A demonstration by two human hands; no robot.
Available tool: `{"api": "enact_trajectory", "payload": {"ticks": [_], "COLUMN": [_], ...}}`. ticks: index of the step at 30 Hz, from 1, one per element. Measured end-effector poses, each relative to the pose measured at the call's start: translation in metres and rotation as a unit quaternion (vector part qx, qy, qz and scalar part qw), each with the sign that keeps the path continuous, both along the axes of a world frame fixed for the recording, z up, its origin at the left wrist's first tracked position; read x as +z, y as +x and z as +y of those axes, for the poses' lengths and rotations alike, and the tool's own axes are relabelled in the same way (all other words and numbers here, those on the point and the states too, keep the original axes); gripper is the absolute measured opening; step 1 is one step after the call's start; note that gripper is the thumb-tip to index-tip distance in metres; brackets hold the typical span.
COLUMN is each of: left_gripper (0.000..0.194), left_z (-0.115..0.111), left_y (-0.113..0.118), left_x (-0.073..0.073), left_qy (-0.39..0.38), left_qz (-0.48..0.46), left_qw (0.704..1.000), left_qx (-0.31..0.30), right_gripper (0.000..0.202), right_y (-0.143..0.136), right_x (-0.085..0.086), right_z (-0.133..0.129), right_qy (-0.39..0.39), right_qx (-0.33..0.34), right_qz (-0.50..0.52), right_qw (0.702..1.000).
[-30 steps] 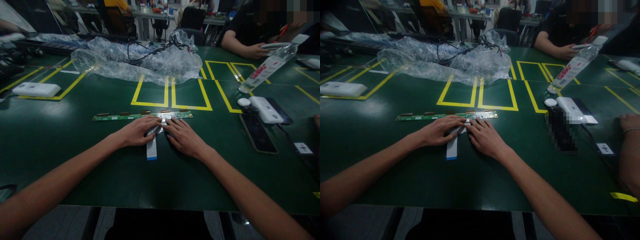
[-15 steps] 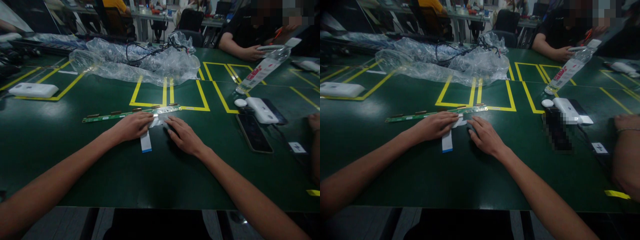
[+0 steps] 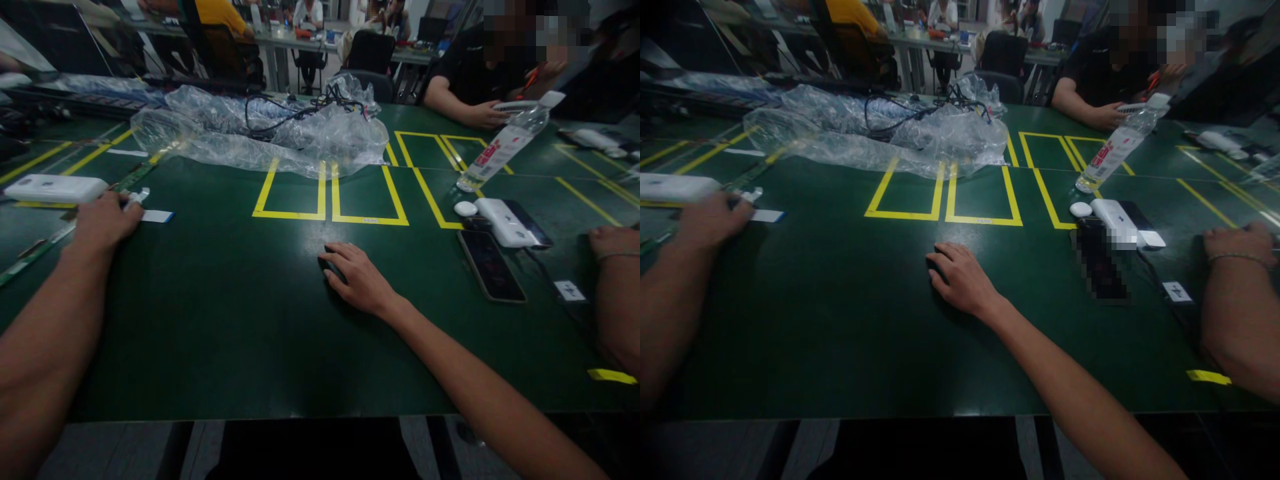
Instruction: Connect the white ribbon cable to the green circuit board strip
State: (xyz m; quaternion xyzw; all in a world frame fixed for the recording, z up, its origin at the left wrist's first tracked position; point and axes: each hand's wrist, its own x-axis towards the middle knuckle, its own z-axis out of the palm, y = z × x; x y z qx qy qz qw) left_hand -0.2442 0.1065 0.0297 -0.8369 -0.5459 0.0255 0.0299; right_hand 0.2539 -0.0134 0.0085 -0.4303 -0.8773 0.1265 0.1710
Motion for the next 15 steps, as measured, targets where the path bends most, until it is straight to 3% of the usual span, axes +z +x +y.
{"api": "enact_trajectory", "payload": {"ticks": [3,5,10,13,15], "left_gripper": [0.112,0.109,0.055,0.049,0.049], "left_z": [-0.007,-0.014,-0.041,-0.062,-0.073], "left_y": [0.007,0.027,0.129,0.192,0.219], "left_x": [-0.011,-0.017,-0.028,-0.031,-0.030], "left_qy": [0.120,0.137,0.078,0.034,0.004], "left_qz": [-0.045,-0.059,-0.085,-0.121,-0.151], "left_qw": [0.982,0.977,0.993,0.983,0.967], "left_qx": [0.137,0.150,-0.019,-0.136,-0.206], "right_gripper": [0.040,0.041,0.048,0.054,0.055], "right_y": [-0.004,-0.007,-0.014,-0.021,-0.026], "right_x": [0.000,0.000,0.003,0.005,0.006], "right_z": [0.001,0.000,-0.001,0.000,0.001], "right_qy": [0.011,0.018,0.037,0.048,0.054], "right_qx": [-0.013,-0.020,-0.031,-0.033,-0.024], "right_qz": [-0.003,-0.006,-0.028,-0.040,-0.055], "right_qw": [1.000,1.000,0.998,0.997,0.997]}}
